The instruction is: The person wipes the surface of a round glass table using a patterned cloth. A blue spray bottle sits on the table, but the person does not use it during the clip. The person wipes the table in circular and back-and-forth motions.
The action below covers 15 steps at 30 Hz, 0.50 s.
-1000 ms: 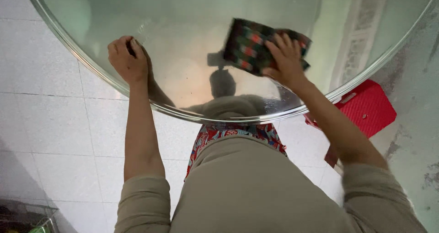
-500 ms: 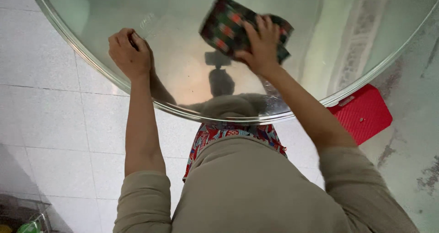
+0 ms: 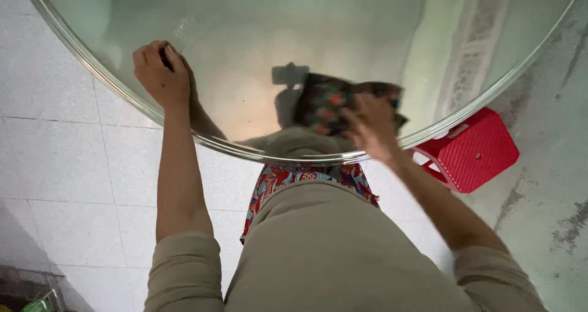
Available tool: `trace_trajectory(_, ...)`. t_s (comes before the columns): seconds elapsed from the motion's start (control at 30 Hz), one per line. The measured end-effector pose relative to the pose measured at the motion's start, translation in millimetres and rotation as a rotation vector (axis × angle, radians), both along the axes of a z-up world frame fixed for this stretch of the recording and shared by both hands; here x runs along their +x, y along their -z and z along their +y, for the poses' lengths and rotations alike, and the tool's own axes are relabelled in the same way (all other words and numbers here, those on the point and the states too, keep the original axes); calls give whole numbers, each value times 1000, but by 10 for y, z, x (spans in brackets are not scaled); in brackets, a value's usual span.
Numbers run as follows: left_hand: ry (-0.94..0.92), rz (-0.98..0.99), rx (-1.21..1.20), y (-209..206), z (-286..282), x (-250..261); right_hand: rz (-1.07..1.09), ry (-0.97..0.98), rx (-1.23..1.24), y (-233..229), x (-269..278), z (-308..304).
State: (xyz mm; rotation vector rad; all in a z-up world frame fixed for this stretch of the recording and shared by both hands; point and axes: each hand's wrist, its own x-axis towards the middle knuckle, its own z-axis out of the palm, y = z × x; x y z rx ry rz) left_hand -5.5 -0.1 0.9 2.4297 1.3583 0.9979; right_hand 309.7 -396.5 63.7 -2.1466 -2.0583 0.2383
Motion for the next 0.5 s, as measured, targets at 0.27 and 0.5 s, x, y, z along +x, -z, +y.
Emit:
trace_trajectory(0.27, -43, -52, -6, -97, 1, 82, -179, 591, -30, -46, 1111, -96)
trace_trajectory(0.5, -47, -80, 73, -12, 70, 119, -383, 1045, -126, 348, 570, 1186)
